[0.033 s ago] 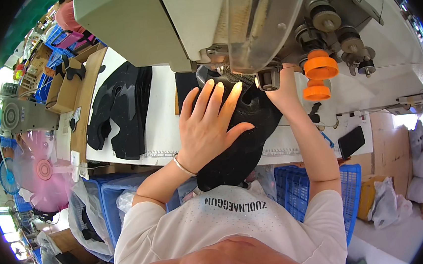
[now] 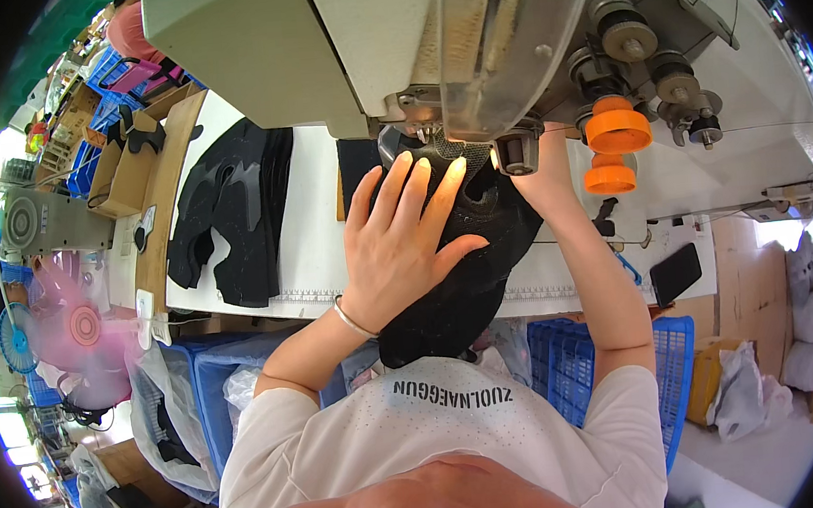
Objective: The person takes shoe fabric components from a crate and stitches them together using a sewing machine.
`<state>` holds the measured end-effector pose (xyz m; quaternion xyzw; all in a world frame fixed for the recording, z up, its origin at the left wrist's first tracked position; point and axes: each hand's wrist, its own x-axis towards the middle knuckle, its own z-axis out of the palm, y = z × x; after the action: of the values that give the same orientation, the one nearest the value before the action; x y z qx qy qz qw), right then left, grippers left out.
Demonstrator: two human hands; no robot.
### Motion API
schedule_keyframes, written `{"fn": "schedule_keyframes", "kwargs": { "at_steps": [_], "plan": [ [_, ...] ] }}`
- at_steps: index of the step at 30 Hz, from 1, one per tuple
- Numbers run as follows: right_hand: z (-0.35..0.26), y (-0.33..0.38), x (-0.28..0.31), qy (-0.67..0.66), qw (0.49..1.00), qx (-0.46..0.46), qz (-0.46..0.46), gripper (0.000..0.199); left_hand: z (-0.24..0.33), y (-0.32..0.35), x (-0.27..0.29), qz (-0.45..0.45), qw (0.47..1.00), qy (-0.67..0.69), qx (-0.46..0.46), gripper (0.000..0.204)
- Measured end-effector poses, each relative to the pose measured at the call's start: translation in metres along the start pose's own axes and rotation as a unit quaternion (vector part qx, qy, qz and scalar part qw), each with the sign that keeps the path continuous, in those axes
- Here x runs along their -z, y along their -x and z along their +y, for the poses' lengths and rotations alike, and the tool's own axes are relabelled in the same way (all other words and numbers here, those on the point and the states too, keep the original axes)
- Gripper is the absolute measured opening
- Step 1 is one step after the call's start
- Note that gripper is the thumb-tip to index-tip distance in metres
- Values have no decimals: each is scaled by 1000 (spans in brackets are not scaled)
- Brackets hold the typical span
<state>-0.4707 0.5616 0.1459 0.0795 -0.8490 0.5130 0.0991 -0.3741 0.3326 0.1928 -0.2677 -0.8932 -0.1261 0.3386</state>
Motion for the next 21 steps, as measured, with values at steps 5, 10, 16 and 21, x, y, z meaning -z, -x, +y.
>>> {"fn": "schedule_keyframes", "kwargs": {
  "at_steps": [5,10,16,21],
  "plan": [
    [5,-2,-5,-37,999,-2,23,33,-4,-4,3,-13,1000,5,3,62],
    [-4,3,-7,-42,997,34,47,32,-13,-7,2,-4,1000,22,-7,56],
    [-47,21,-10,-139,990,21,22,11,-17,-5,7,0,1000,8,-7,48],
    [-67,36,-18,-186,981,7,58,10,-22,-1,6,8,1000,-16,-16,47]
  ]
}}
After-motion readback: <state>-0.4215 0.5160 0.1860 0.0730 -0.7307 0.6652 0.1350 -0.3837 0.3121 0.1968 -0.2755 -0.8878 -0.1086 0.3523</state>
